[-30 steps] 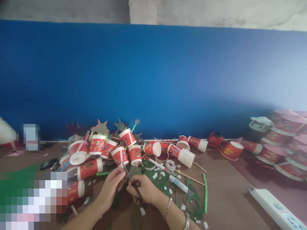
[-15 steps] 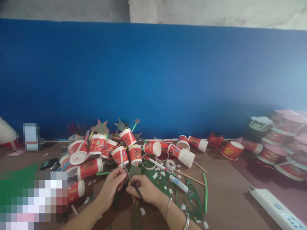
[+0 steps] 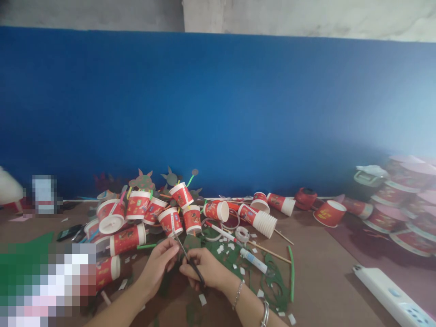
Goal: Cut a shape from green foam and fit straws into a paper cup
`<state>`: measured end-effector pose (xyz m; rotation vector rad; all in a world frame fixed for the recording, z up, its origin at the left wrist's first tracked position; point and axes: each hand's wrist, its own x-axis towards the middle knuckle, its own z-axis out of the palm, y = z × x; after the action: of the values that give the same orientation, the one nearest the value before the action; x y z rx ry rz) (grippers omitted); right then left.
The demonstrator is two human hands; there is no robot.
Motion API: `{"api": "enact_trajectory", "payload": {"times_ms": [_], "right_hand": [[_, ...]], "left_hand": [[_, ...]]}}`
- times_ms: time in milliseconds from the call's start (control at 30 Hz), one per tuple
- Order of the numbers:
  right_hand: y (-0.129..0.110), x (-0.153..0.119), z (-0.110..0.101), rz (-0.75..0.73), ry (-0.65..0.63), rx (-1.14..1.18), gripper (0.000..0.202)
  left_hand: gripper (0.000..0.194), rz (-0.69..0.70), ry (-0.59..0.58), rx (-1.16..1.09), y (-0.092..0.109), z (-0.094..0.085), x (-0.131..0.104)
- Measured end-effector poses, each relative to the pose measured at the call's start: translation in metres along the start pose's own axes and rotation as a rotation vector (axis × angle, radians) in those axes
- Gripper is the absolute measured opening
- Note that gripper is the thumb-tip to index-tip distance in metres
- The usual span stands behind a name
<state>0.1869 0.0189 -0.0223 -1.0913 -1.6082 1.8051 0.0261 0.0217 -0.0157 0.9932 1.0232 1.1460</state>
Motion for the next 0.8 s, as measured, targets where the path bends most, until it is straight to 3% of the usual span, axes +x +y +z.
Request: {"api": "enact_trajectory", "payload": {"times_ms": [800], "right_hand": [[-0.0008, 0.0000, -0.0015, -0.036, -0.033, 0.025, 0.036]], "left_hand": [[0.028, -0.025, -0.069, -0.009, 0.0024, -0.0006, -0.0004]]}}
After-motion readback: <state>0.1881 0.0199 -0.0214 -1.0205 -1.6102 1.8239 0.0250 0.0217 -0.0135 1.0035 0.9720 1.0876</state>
